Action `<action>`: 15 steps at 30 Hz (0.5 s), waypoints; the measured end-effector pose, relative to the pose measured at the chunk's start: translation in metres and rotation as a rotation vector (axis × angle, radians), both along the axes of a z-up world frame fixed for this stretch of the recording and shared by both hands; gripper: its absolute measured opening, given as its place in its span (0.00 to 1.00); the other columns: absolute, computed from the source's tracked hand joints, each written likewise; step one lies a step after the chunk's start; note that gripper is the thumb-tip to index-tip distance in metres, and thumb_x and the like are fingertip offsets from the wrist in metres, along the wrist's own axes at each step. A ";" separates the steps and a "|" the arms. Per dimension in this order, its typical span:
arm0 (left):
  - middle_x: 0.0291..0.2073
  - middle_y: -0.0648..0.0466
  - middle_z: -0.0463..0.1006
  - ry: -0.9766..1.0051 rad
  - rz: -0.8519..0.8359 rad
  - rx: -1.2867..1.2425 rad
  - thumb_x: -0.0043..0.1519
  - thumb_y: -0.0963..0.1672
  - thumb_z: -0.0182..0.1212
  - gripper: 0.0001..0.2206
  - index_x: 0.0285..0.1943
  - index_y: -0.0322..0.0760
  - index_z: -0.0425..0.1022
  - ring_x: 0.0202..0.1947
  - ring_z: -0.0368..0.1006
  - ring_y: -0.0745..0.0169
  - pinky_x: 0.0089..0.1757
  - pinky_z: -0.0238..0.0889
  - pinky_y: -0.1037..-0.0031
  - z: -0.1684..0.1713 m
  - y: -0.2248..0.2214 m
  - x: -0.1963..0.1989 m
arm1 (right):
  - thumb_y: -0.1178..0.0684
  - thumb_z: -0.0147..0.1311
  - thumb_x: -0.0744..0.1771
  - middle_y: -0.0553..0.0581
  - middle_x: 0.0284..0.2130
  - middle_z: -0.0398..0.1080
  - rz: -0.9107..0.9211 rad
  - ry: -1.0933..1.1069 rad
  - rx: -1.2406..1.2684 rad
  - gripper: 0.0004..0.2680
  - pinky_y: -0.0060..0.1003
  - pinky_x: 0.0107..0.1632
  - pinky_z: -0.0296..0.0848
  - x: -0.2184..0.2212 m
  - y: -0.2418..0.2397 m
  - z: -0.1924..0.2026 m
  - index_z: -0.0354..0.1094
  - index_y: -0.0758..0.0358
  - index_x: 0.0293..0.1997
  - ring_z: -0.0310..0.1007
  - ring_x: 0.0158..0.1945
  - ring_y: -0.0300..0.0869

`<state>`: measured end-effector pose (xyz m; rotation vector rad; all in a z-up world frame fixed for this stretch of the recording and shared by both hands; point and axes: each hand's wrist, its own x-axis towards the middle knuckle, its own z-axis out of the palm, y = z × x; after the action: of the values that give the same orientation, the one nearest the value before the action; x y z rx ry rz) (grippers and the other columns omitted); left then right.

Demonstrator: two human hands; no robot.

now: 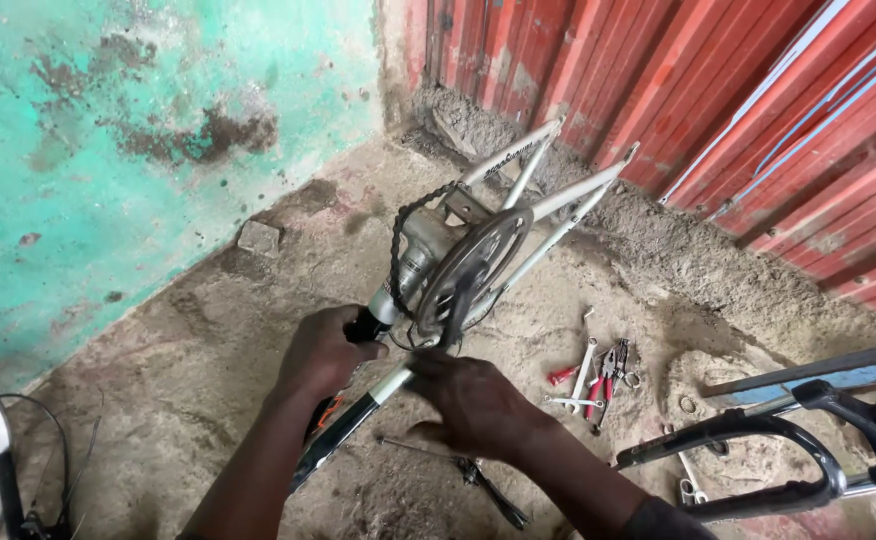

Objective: Installing a crankset and chain onto a bicycle frame

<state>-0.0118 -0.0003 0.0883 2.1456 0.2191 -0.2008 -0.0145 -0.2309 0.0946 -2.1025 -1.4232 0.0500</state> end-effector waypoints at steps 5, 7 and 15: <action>0.47 0.42 0.85 0.057 0.018 0.000 0.52 0.45 0.76 0.23 0.58 0.40 0.82 0.54 0.79 0.41 0.51 0.74 0.54 -0.003 0.001 -0.001 | 0.40 0.59 0.65 0.68 0.64 0.64 -0.642 0.227 -0.465 0.25 0.62 0.58 0.74 0.047 -0.042 -0.030 0.61 0.59 0.68 0.70 0.62 0.63; 0.47 0.41 0.85 0.041 0.018 0.012 0.54 0.45 0.75 0.23 0.60 0.39 0.81 0.54 0.79 0.39 0.51 0.74 0.53 -0.004 0.001 0.002 | 0.40 0.61 0.65 0.67 0.54 0.71 -0.778 0.234 -0.327 0.22 0.60 0.56 0.76 0.071 -0.057 -0.039 0.65 0.61 0.63 0.75 0.57 0.62; 0.47 0.42 0.85 0.043 0.033 0.023 0.55 0.44 0.74 0.23 0.61 0.41 0.81 0.53 0.79 0.38 0.51 0.73 0.53 -0.006 0.000 0.002 | 0.49 0.70 0.60 0.67 0.51 0.70 -0.749 0.125 -0.005 0.29 0.60 0.54 0.77 0.076 -0.057 -0.075 0.57 0.63 0.66 0.77 0.53 0.61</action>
<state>-0.0096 -0.0006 0.0823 2.1601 0.2822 -0.2262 0.0614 -0.2880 0.0195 -2.4518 -0.5012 -0.1084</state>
